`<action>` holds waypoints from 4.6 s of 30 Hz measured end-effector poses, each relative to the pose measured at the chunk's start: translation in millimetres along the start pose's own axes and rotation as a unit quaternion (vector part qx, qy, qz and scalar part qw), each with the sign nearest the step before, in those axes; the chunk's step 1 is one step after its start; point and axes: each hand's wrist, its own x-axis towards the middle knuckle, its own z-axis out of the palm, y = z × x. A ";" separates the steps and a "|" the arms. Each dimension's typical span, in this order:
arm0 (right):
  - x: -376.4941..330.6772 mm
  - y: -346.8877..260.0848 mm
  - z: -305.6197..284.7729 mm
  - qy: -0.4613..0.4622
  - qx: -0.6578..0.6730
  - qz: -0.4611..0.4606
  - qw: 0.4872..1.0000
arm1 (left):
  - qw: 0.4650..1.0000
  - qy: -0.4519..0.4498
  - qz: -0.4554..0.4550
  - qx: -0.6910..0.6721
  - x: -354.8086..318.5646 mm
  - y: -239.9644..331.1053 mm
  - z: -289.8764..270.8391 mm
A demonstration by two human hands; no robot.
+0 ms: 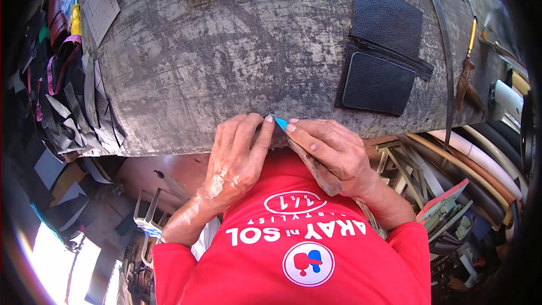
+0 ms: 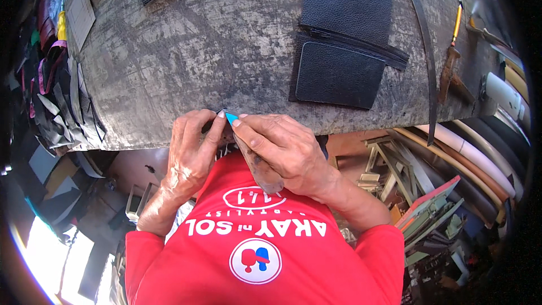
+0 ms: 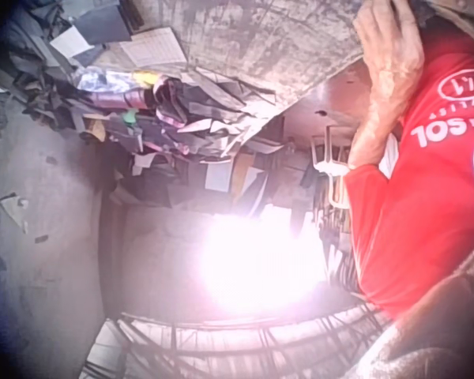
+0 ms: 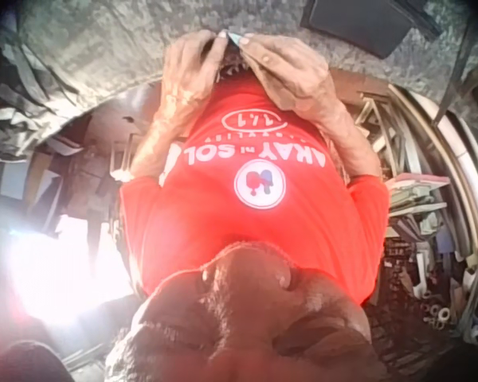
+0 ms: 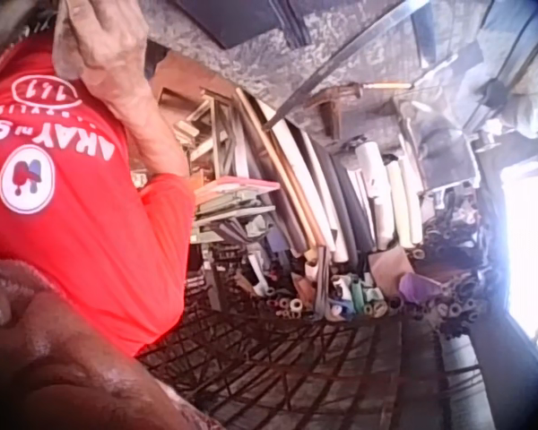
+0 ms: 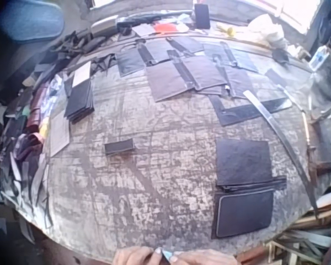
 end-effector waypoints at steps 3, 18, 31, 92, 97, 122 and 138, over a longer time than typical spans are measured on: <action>1.7 -3.0 -3.4 -0.016 -0.001 0.024 1.000 | 1.000 -0.018 0.021 -0.007 5.1 -8.4 -7.0; 7.5 -5.7 -0.4 -0.021 -0.019 0.039 0.999 | 0.998 -0.039 0.031 -0.023 8.9 -18.5 -11.9; -2.3 -13.0 19.7 0.094 -0.015 0.007 0.995 | 0.994 0.057 -0.089 -0.030 -23.9 1.6 9.4; 30.6 -2.0 2.5 -0.088 0.040 -0.003 0.995 | 0.999 -0.015 0.019 -0.029 -11.1 -30.1 -19.1; 32.6 -2.0 0.1 -0.099 0.038 -0.001 0.994 | 0.999 -0.016 0.020 -0.032 -10.8 -30.6 -19.7; -13.6 -17.7 45.4 0.079 -0.062 -0.005 0.995 | 0.971 0.158 -0.173 -0.051 -14.5 27.1 25.0; -7.1 -23.5 46.2 0.021 -0.097 -0.019 0.995 | 0.978 0.124 -0.163 -0.048 -12.7 26.5 18.2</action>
